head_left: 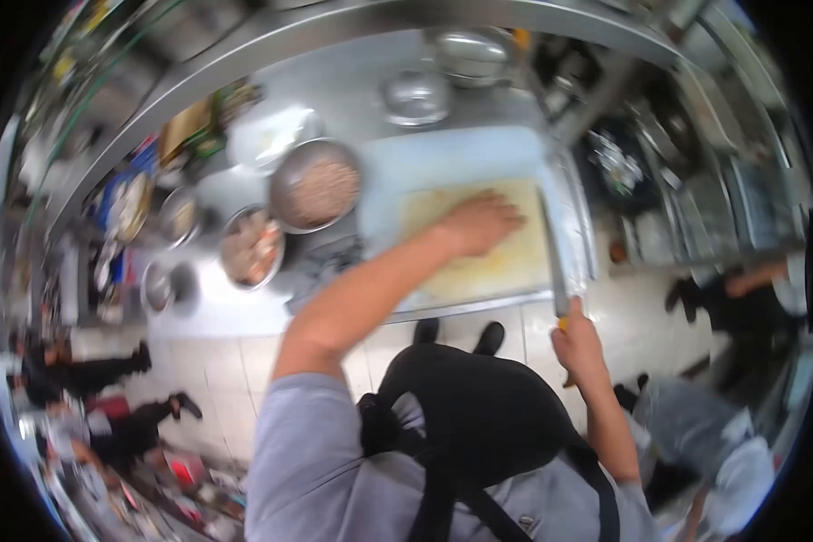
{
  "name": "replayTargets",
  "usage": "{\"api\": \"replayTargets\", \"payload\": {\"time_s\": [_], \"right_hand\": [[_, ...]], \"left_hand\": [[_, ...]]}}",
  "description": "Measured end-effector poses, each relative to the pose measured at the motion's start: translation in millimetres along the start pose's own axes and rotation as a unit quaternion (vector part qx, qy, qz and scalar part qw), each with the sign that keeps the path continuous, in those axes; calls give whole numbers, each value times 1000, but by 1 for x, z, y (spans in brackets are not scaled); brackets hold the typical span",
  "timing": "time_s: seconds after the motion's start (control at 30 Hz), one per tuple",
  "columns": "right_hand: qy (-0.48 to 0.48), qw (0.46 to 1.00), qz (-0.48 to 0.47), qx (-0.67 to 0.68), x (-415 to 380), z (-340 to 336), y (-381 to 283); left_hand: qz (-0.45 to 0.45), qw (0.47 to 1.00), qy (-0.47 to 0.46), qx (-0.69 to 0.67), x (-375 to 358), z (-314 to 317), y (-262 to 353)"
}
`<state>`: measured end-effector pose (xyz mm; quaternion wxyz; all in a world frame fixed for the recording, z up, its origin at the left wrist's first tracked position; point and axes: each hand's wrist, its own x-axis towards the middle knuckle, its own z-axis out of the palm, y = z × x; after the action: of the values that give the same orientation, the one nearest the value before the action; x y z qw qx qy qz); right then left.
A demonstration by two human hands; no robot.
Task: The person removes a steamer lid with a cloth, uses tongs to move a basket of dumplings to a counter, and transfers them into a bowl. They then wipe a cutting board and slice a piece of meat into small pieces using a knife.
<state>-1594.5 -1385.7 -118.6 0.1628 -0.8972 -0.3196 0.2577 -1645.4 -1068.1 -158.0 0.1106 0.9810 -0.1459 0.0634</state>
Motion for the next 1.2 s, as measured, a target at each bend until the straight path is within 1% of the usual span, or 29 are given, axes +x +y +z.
{"api": "replayTargets", "payload": {"time_s": [0.03,0.07,0.1,0.13,0.17,0.23,0.27,0.3,0.33,0.37,0.4,0.43,0.5,0.53,0.6,0.73,0.8,0.83,0.87,0.9,0.93,0.97,1.0,1.03,1.07,1.13,1.17,1.2], "right_hand": [[-12,1000,15,-2,2,-6,-8],[-21,1000,-9,-3,2,-14,-27],[-31,999,24,-3,-3,-23,-48],[-40,997,62,-4,-6,-26,-60],[-44,997,55,-9,-3,-24,-65],[-80,997,0,-20,-1,-19,-64],[-79,996,-15,-38,1,-15,-67],[-81,996,-19,-41,3,-10,-70],[-93,994,-31,-46,6,-5,-72],[-104,992,-43,-52,8,-2,-76],[-106,992,-44,-54,8,0,-80],[-111,991,-44,-62,9,2,-84],[-120,989,-41,-73,10,6,-87],[-121,989,-46,-77,12,10,-87],[-121,988,-52,-81,15,12,-89],[-119,988,-54,-77,19,16,-92],[-113,990,-52,-72,19,19,-92],[-115,990,-52,-68,19,20,-92],[-116,990,-52,-64,18,20,-92],[-114,990,-50,-61,19,20,-91],[-128,989,-57,-56,20,20,-90],[-140,987,-61,-52,20,20,-88],[-134,988,-52,-51,21,20,-86],[-154,984,-81,-36,22,21,-83],[-171,980,-103,-23,22,20,-77],[-191,975,-111,2,21,16,-72],[-191,978,-86,2,20,13,-76],[-193,979,-68,4,20,12,-80]], "left_hand": [[-47,996,70,0,-13,-3,16],[-83,986,143,0,-24,-8,31],[-98,984,145,11,-47,-20,42],[-162,972,169,-17,-75,-36,52],[-221,955,192,-52,-103,-49,50],[-418,885,200,-34,-182,-71,37],[-474,842,256,-5,-215,-89,35],[-554,785,276,28,-256,-95,18],[-612,739,268,79,-292,-105,6],[-641,723,210,148,-341,-96,-16],[-648,724,183,150,-354,-111,-14],[-665,717,107,178,-375,-107,-20],[-655,731,21,192,-388,-101,-28],[-656,731,19,188,-394,-96,-31],[-598,771,1,220,-395,-100,-34],[-572,780,16,253,-396,-106,-42],[-610,787,-55,78,-394,-123,-43],[-607,789,-56,79,-393,-130,-41],[-642,765,48,-4,-391,-138,-34],[-663,728,151,-87,-390,-146,-28],[-660,697,200,-196,-390,-154,-25],[-655,701,199,-198,-382,-160,-17],[-654,675,256,-227,-371,-163,-7],[-646,646,309,-262,-356,-163,1],[-634,655,301,-280,-336,-158,8],[-569,655,338,-365,-281,-136,20],[-555,660,325,-388,-248,-123,25],[-484,789,308,-221,-212,-111,34]]}}
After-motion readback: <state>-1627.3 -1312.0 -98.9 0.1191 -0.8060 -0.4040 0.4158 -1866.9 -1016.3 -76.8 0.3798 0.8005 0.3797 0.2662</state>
